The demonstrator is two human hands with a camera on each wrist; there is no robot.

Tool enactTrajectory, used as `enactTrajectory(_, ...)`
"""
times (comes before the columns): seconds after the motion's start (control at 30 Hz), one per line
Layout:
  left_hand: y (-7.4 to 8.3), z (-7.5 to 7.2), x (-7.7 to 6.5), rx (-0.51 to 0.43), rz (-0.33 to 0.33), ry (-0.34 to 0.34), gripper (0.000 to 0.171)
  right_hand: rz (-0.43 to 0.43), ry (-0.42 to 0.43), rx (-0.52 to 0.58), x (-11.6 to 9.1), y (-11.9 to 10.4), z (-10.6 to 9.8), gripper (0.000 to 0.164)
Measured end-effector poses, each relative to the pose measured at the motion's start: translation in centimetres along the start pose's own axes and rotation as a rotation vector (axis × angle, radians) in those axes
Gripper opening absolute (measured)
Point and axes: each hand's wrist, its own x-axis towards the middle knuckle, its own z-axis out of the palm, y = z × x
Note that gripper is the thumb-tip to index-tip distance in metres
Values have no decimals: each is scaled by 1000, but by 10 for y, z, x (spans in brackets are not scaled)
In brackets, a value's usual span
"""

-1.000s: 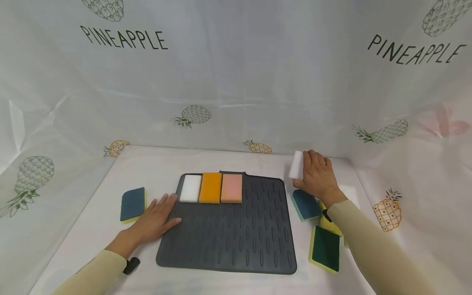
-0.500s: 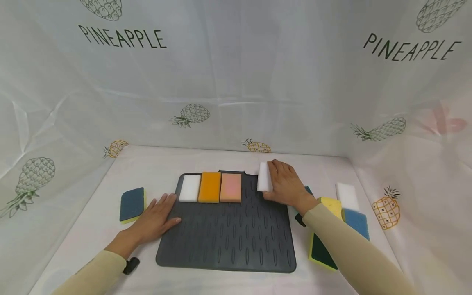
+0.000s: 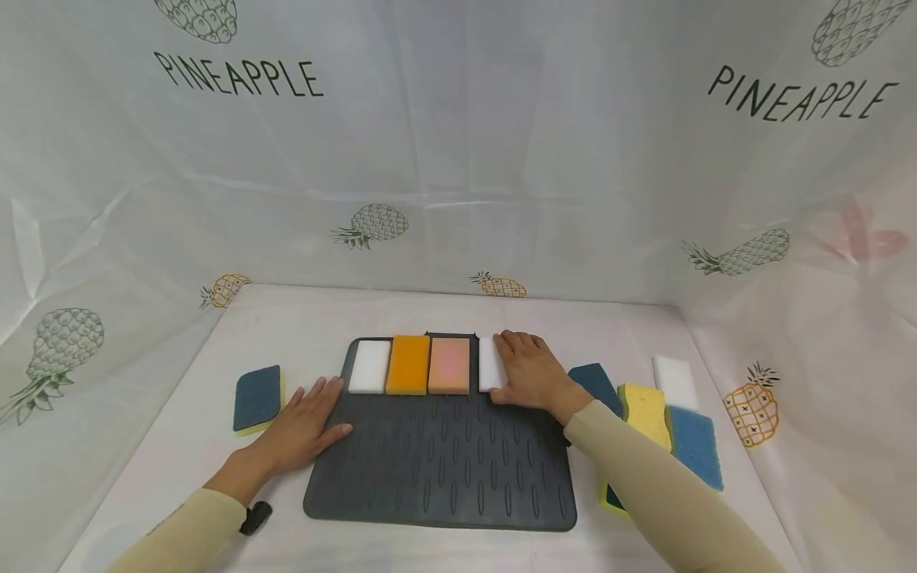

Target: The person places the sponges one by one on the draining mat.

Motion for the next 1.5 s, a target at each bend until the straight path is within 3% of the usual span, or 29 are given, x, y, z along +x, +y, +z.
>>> enactTrajectory(0.43,3,-2,-1,-11,-4,2,84,8,-76,12,1,-5,3,97)
enactTrajectory(1.07,2,1,-1,-3,-6,1,85,22,-86,31,1,-5,10,99)
enactTrajectory(1.33,3,1,-1,-6,-9,9,85,16,-55,21,-9,0,-5,101)
enactTrajectory(1.5,5,0,-2,-4,-13,13,85,15,62,13,-21,12,-17,87)
